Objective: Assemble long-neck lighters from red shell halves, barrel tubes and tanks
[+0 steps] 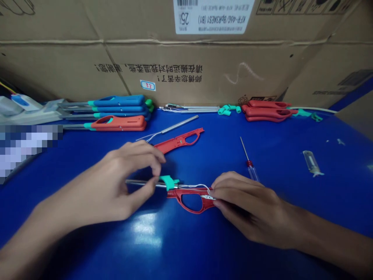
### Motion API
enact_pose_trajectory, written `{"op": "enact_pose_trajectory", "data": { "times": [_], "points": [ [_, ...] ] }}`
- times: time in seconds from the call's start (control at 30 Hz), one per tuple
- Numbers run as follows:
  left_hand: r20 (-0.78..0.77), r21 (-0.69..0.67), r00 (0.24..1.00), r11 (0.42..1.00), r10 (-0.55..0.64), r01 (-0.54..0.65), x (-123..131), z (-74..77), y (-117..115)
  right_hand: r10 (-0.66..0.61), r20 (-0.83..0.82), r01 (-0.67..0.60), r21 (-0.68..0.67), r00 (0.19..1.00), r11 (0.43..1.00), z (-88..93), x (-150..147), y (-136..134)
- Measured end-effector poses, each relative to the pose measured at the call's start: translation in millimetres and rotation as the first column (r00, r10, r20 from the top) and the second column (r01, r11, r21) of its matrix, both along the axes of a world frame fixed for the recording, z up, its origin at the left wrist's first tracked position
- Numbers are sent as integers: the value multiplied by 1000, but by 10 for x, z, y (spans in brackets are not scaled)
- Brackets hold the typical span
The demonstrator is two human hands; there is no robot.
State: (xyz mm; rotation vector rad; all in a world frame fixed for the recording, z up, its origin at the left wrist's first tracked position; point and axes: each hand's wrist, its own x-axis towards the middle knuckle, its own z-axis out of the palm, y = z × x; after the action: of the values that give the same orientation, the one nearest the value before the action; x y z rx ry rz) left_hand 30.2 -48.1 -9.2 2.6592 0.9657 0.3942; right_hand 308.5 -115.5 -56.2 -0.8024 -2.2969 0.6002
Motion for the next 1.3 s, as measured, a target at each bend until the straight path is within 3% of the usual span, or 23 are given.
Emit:
{"op": "enact_pose_trajectory", "data": {
  "times": [0.17, 0.53, 0.63, 0.77, 0.97, 1.3],
  "points": [
    [-78, 141, 994, 988, 81, -69, -12, -78, 88, 11, 26, -11, 8, 1000, 1000, -9, 18, 11],
    [-55, 21, 995, 996, 86, -85, 102, -234, 70, 41, 22, -41, -7, 999, 999, 22, 21, 17],
    [49, 5, 991, 992, 123, -124, 90, -202, 54, 42, 30, -42, -19, 999, 999, 22, 24, 17],
    [200, -138, 980, 990, 13, 15, 115, -118, -25, 46, 23, -45, -24, 999, 999, 12, 24, 15],
    [221, -249, 968, 953, -118, 173, 264, -169, -147, 43, 3, -43, -20, 999, 999, 26, 9, 9],
    [243, -186, 965, 972, -96, 143, 282, -213, -171, -2, -110, -12, -127, 994, 992, 45, -17, 1]
  ]
}}
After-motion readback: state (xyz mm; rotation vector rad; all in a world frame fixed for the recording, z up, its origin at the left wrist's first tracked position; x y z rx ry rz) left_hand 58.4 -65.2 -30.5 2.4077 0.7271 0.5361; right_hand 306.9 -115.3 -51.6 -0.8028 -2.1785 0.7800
